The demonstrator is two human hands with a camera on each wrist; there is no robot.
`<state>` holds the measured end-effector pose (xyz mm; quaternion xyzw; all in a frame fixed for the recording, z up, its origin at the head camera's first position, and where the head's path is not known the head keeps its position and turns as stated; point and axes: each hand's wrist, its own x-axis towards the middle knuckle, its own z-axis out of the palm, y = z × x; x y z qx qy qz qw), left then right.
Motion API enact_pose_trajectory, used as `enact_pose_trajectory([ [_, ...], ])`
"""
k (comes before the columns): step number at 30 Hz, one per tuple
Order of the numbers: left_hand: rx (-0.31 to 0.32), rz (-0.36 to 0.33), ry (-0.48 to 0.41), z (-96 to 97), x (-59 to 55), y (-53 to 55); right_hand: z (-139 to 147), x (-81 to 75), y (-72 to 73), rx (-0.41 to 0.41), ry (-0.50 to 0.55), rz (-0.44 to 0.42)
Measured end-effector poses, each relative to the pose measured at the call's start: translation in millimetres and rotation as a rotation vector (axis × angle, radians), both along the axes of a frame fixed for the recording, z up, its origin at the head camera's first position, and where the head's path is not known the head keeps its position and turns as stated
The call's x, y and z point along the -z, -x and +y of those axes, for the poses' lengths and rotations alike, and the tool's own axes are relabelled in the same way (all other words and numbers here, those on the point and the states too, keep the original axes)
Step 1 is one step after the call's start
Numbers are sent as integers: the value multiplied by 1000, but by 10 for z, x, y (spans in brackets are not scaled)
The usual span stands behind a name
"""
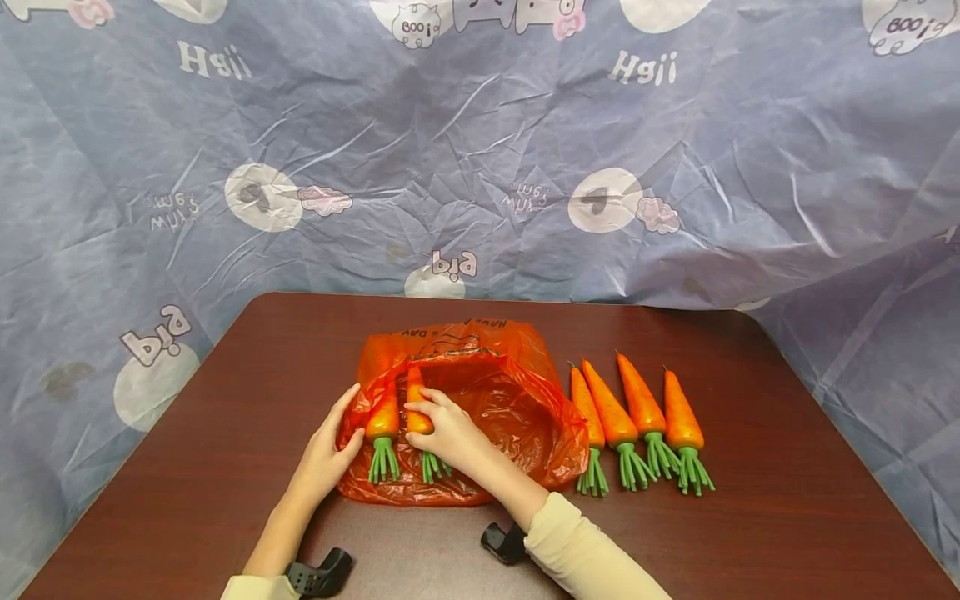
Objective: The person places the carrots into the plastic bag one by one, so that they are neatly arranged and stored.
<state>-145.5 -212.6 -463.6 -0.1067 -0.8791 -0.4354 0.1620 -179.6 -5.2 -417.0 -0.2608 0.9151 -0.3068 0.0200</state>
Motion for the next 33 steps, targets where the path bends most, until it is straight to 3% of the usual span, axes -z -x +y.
enact_pose_trajectory([
  [21, -10, 6, 15, 1, 11, -8, -175, 137, 107, 56, -1, -5],
  [33, -16, 16, 25, -2, 20, -7, -137, 69, 37, 62, -39, 7],
])
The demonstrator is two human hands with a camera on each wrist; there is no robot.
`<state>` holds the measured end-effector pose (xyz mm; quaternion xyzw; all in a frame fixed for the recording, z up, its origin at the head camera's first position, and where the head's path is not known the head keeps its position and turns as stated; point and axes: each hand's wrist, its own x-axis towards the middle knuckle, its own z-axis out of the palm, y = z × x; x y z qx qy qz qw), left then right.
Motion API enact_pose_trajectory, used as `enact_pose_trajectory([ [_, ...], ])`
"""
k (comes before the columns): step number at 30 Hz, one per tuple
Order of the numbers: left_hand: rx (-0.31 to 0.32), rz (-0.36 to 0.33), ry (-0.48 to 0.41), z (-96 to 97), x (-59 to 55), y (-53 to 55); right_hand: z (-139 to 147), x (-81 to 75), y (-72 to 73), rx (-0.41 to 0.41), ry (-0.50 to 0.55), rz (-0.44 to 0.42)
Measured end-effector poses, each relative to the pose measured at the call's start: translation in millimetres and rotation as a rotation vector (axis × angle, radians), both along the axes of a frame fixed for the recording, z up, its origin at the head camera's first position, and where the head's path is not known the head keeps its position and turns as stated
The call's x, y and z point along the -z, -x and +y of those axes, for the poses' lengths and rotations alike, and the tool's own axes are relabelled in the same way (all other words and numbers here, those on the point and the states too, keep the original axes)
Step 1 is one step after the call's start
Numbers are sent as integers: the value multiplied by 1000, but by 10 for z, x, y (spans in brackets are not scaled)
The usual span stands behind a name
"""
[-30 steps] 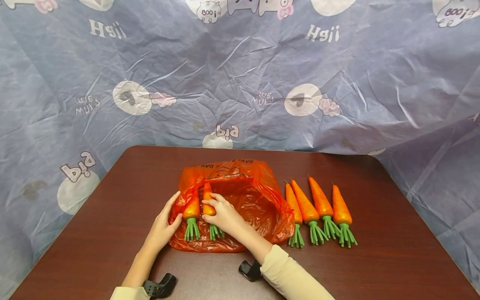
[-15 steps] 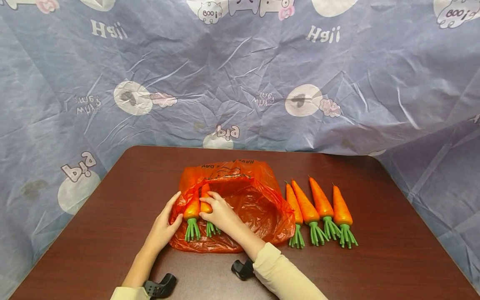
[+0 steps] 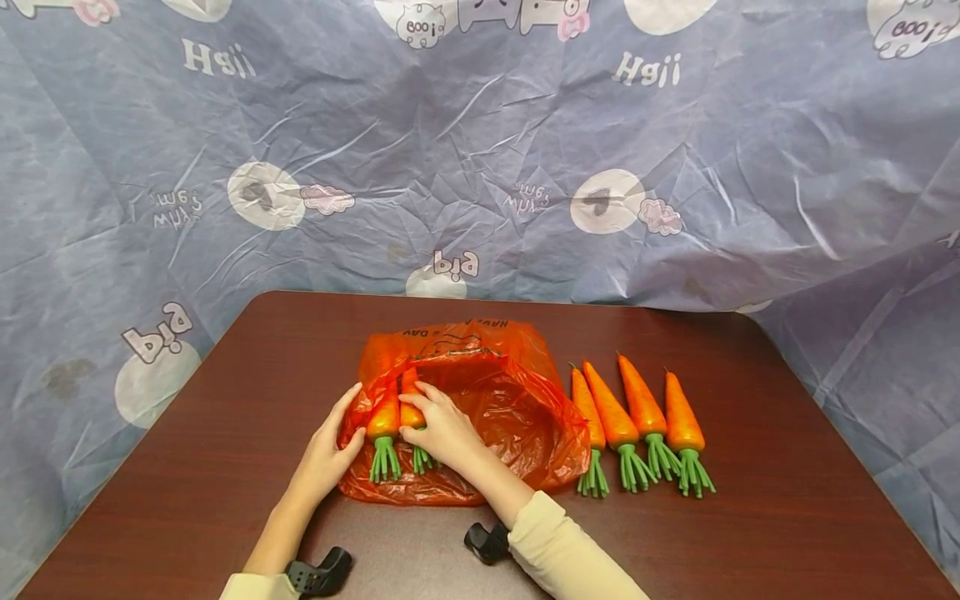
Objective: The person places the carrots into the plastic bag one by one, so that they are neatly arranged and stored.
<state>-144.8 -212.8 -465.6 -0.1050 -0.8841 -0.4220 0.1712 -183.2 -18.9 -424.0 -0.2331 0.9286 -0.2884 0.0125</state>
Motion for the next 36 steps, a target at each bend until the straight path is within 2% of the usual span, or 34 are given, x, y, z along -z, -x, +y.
enact_pose_trajectory([
  [7, 9, -6, -7, -3, -6, -3, 27, -61, -50, 1, 16, 19],
  [19, -18, -11, 12, -5, 35, 24, 86, -171, -125, -13, 61, 27],
  [29, 17, -3, -16, -16, 13, 20, 212, -355, -223, -21, 153, 0],
  [36, 14, -5, -8, -20, 26, 15, 325, -400, -283, -18, 171, 15],
])
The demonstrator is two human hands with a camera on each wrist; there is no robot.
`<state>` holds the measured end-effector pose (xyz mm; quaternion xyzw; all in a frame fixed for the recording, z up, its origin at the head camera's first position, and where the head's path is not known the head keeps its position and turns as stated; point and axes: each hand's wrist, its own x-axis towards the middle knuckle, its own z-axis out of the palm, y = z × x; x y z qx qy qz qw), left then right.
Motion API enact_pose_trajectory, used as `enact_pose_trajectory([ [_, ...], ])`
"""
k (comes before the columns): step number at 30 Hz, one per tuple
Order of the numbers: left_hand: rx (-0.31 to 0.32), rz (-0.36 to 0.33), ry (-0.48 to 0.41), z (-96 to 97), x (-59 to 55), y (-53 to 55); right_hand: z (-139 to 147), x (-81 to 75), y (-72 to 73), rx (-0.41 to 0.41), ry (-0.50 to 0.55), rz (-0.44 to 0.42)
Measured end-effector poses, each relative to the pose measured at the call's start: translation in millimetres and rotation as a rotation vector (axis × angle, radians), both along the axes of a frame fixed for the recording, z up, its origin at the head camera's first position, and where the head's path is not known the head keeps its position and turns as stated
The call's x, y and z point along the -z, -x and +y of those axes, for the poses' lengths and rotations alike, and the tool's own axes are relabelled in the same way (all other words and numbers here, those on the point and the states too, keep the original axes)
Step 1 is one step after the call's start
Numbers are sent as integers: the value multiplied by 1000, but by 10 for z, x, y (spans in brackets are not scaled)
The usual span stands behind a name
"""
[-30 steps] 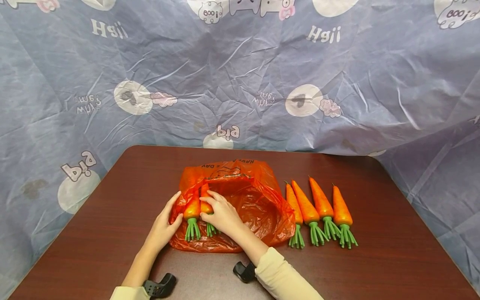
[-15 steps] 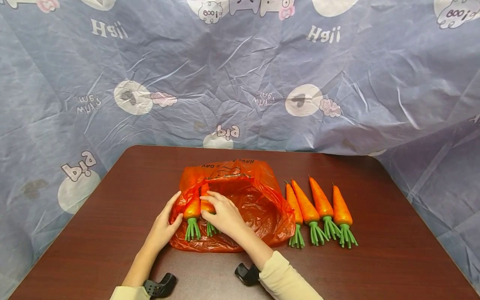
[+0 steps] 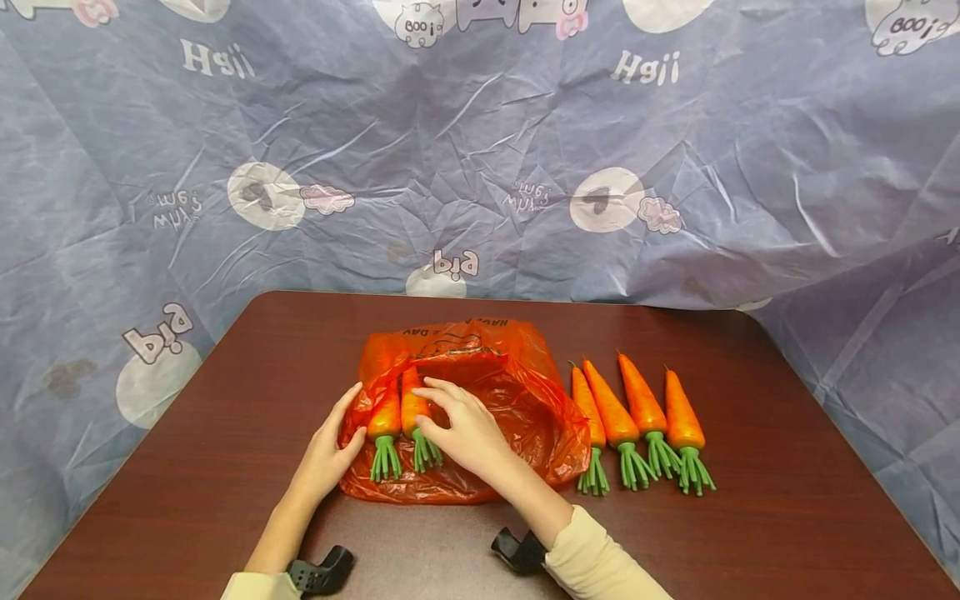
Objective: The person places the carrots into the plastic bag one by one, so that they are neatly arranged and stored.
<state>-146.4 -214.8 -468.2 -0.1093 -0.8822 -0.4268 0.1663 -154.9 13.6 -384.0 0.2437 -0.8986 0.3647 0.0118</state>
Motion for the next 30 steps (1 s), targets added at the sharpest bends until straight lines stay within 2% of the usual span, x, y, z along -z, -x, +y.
enact_pose_trajectory([
  [12, -16, 3, 10, 12, -9, -6, 168, -21, -37, 33, 6, 31],
  [30, -9, -4, -5, 13, -25, -9, 478, 15, -171, 81, 13, 182],
])
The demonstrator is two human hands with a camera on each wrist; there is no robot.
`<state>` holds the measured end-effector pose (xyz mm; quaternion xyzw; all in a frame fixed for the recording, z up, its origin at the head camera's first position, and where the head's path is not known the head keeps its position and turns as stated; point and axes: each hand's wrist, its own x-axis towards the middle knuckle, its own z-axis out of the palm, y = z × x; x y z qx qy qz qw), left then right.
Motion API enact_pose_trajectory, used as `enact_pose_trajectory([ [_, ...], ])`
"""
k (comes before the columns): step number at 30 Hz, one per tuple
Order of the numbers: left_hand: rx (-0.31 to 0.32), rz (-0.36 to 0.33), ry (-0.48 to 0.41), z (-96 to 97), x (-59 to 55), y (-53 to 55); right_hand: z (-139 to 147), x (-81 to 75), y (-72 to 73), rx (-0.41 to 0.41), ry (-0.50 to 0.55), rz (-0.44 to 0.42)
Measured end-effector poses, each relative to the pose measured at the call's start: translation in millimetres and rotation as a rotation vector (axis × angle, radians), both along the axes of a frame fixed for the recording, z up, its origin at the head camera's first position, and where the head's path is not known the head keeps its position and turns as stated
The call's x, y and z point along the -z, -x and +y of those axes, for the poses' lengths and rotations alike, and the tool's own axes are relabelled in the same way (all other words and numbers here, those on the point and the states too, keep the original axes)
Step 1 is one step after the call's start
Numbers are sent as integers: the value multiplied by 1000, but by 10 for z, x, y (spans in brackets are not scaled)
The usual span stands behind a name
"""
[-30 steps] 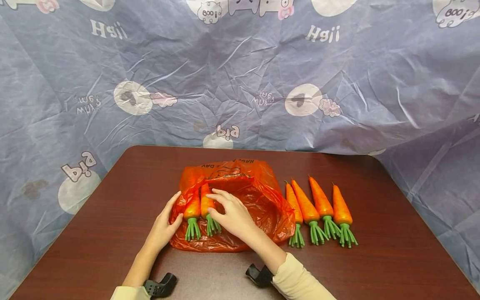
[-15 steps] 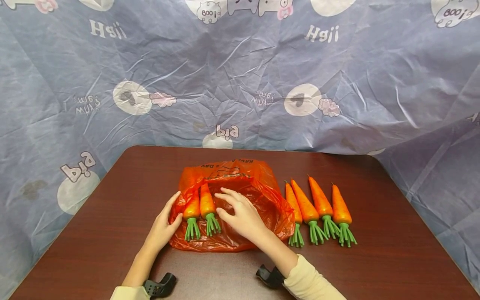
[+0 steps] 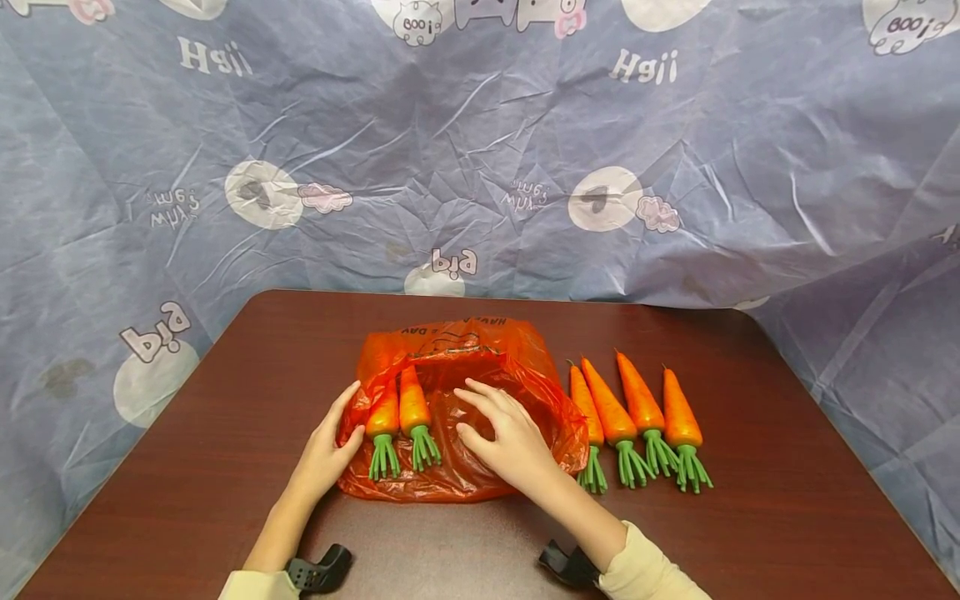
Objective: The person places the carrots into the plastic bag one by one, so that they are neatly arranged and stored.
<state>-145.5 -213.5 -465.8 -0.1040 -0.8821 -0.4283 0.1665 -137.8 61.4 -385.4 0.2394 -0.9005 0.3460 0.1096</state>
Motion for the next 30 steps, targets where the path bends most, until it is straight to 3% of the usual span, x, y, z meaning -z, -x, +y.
enact_pose_trajectory([
  [30, 6, -15, 3, 4, -8, -3, 603, -104, -193, 80, -2, 73],
])
